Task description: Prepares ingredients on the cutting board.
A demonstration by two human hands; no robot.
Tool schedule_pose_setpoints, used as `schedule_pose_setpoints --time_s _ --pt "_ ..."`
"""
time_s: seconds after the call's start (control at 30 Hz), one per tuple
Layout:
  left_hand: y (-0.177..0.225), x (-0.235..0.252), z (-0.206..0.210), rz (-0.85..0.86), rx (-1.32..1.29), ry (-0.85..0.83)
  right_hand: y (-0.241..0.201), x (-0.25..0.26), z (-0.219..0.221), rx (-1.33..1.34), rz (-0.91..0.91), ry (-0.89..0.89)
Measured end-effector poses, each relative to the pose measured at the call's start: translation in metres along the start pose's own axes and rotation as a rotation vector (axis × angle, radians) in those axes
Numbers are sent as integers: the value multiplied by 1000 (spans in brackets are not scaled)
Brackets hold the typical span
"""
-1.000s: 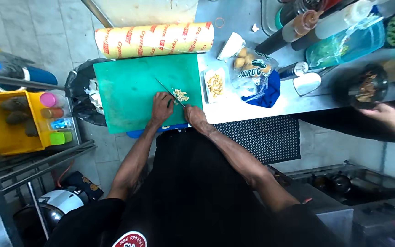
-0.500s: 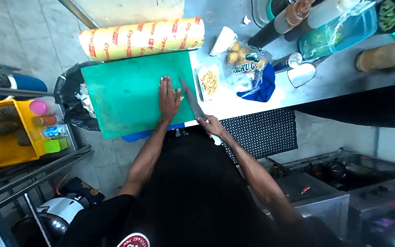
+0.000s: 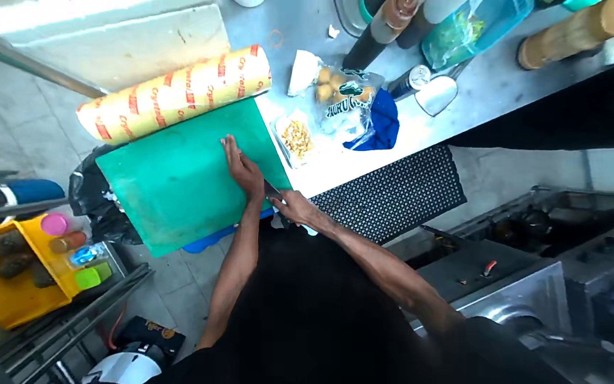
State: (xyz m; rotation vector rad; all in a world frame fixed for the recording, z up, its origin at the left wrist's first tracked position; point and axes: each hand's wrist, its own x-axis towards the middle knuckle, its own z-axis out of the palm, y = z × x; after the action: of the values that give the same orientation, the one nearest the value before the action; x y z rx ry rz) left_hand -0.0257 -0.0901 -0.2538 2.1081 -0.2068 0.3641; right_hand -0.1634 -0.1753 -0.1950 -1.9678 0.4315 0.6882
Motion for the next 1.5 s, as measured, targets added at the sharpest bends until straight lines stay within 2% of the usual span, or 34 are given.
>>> schedule_pose_setpoints --time_s 0.13,0.27,0.4,0.5,0.57,0.67,0.73,0.77,0.83,0.87,0.9,0.97,1.03,1.13,1.23,1.37,1.5 --pt "57 19 18 79 -158 19 -13 -39 -38 4 3 179" --pt "101 22 50 60 -283 -9 -6 -71 -74 -13 34 309" --pt "101 15 74 21 -293 -99 25 -103 -92 -20 53 400" --pt "96 15 73 -7 -258 -322 48 -134 -96 51 37 537" --pt "98 15 69 29 -219 -410 62 -151 -98 167 35 630" --pt "121 6 51 153 -184 -437 82 -168 -102 400 23 762" --pt "153 -8 26 281 -101 -611 89 -176 -109 543 24 846" --pt "165 -13 22 404 -96 -709 92 -178 -113 608 21 883" --pt "169 -13 46 714 -144 -869 98 -178 -121 719 25 937" --pt "167 -10 65 796 -109 -943 101 -179 -125 752 32 951" --pt "167 -4 81 780 -5 -1028 104 -180 -129 769 39 961" --pt "178 17 113 608 279 -1151 108 -181 -135 789 30 983" --pt "189 34 145 508 477 -1164 111 -184 -138 788 20 1008" --pt "195 41 170 437 689 -1195 112 -186 -138 774 43 1038" --pt "184 41 175 348 717 -1207 110 -190 -134 770 59 1055" --pt "168 34 182 404 648 -1176 110 -192 -127 774 75 1064" --pt "183 36 165 488 648 -1280 107 -194 -126 753 61 1072"
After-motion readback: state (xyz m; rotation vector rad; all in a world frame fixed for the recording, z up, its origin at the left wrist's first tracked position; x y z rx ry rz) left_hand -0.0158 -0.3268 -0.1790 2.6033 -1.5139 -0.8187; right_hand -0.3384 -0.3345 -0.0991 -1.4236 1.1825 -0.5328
